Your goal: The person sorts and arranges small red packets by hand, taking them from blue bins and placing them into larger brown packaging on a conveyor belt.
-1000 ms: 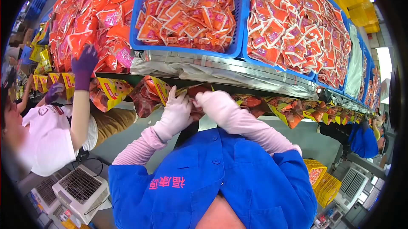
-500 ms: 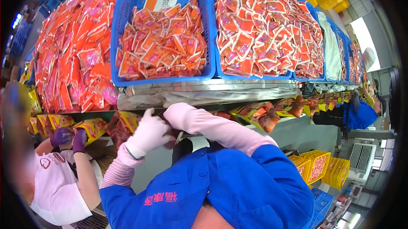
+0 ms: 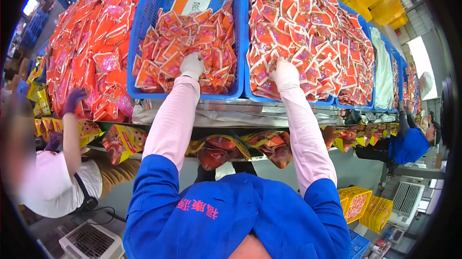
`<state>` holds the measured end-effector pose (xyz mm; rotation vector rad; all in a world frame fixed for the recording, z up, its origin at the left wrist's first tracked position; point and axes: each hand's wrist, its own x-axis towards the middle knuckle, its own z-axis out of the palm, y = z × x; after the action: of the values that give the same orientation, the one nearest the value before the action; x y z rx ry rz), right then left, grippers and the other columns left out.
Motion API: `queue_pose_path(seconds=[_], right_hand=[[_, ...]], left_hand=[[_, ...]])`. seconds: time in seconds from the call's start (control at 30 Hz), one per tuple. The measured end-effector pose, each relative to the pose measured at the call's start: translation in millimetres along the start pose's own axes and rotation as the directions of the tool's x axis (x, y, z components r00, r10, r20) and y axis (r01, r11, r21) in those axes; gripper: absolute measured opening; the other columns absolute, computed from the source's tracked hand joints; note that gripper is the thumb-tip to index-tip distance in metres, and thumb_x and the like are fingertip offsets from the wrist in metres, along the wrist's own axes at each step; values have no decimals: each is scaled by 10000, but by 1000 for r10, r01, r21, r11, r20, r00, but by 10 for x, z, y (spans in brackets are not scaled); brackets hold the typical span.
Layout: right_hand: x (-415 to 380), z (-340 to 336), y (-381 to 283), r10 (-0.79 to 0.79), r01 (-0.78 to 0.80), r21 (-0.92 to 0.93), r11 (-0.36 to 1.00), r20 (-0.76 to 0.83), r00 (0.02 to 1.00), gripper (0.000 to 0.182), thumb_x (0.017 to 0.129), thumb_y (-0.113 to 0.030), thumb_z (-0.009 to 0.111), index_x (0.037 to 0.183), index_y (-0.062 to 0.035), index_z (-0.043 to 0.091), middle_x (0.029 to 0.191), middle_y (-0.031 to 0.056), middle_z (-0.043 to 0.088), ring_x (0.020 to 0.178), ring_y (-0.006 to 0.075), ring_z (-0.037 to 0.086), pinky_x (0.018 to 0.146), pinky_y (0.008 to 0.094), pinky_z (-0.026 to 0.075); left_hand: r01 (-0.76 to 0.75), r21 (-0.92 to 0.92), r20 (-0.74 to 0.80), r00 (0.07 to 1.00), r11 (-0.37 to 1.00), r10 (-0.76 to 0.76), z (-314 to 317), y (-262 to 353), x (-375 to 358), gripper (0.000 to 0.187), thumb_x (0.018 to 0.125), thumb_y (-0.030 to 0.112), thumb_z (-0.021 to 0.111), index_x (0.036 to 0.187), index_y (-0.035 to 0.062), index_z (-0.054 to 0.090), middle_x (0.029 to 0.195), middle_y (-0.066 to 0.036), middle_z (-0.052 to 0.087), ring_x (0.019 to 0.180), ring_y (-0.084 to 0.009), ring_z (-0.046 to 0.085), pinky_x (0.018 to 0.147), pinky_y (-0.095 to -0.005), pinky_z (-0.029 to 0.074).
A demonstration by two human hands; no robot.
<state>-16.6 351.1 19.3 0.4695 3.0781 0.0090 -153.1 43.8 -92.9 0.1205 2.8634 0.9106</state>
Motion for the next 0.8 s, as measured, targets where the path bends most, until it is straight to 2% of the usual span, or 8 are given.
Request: queue_pose_path(seconds=[0.1,0.17,0.23,0.4,0.5,0.53,0.63,0.8], right_hand=[[-260,-271,24,-14,148,241,959,-482,876,223,885,-179,686,1055,-46,632,854,208,683,874,425,680,768,497,552],[-696,-797,-213,150,82,855,512,-184,971,276,900,-163,711,1135,-42,633,805,80,722,602,158,654,542,309,488],[-1089,-988,-438,-99,-27,983,184,45,994,269,910,-118,684,1176,-99,650,838,-27,713,558,19,537,487,194,373],[-1890,-1006,-1338,-695,165,854,494,273,665,244,903,-131,653,1142,-79,655,1000,174,729,946,300,728,853,399,563],[-2127,-314,-2023,-721,579,457,675,574,387,250,895,-159,610,1100,-49,703,974,216,731,968,362,712,847,467,559],[-2208,-44,-2244,-715,633,414,654,610,340,215,911,-178,592,1020,-85,752,998,188,744,961,336,722,854,444,567],[-2366,2195,-3111,-549,660,291,693,806,221,220,913,-229,609,996,-109,773,1043,105,761,924,297,731,837,414,572],[-1981,559,-2812,-726,642,445,625,634,267,211,862,-229,607,960,-97,739,981,107,746,943,313,708,839,414,561]], left_hand=[[-329,-23,-274,910,944,310,-559,66,-429,143,844,131,654,971,74,687,1039,-184,666,999,-382,639,843,-473,526],[-334,-545,-188,943,769,276,-1123,220,-1229,235,849,-59,616,1080,-19,620,1045,-103,673,933,-178,649,799,-282,504],[-403,-403,-173,915,822,364,-1582,222,-2151,234,809,-127,571,1008,-8,603,987,-100,668,909,-171,639,819,-287,505],[-530,41,43,848,847,529,-1259,-139,-3420,194,730,83,728,895,60,628,1030,-110,679,895,-319,668,796,-406,555],[-408,329,334,894,852,299,-1083,-319,-3552,409,771,343,750,1022,32,663,1124,-169,646,992,-331,631,906,-421,508],[-544,298,183,839,784,513,-1108,-397,-3526,478,784,453,733,1003,30,690,1055,-170,653,986,-336,627,937,-430,488],[-658,435,558,733,615,390,-1061,-688,-3593,270,798,340,712,835,75,752,824,-112,695,975,-287,638,937,-385,478],[-563,207,512,759,800,401,-1584,-471,-3271,127,792,234,689,818,126,751,770,-88,690,804,-300,657,851,-414,510]])
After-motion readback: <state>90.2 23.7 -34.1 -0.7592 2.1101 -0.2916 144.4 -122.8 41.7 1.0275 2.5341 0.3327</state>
